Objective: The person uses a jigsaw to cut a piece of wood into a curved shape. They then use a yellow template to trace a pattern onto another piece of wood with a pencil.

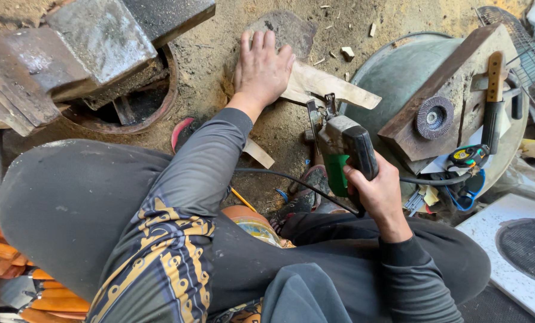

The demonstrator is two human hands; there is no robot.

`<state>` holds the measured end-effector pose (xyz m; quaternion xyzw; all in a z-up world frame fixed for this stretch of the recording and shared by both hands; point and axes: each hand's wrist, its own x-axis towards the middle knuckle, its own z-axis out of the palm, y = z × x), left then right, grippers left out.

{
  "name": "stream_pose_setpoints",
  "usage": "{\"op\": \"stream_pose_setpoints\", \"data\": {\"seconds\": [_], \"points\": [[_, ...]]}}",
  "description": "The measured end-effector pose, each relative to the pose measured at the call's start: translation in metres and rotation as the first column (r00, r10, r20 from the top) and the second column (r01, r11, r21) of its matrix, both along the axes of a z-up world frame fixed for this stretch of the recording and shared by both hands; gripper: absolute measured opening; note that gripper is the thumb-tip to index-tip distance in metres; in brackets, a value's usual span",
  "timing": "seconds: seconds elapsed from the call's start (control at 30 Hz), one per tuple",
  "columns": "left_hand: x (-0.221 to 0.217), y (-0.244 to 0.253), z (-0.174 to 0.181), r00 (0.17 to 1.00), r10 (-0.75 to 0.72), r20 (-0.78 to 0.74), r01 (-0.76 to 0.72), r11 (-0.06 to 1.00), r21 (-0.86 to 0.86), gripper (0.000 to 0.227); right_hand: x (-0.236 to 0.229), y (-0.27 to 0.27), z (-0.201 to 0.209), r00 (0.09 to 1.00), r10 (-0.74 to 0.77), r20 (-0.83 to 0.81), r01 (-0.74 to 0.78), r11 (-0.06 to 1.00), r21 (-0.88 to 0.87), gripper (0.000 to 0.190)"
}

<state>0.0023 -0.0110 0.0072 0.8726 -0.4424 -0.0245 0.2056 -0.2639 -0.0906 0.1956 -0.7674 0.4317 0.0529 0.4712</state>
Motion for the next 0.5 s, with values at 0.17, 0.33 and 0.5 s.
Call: {"op": "stream_pose_setpoints", "data": {"seconds": [0.17,0.33,0.5], "points": [[-0.001,0.0,-0.001,1.0,0.003,-0.017,-0.003,1.0,-0.005,0.033,-0.009,0.0,-0.007,0.999,0.009,0.035,-0.009,1.0,0.021,0.015],[-0.002,0.002,-0.001,0.999,0.02,0.032,-0.019,0.998,-0.055,0.032,-0.013,-0.004,-0.011,0.993,0.115,-0.021,-0.117,0.987,-0.113,0.021],[0.001,0.0,0.0,1.0,-0.01,-0.022,0.011,0.999,0.041,0.032,-0.013,-0.005,-0.011,0.989,0.147,-0.01,-0.147,0.976,-0.162,0.022]]}}
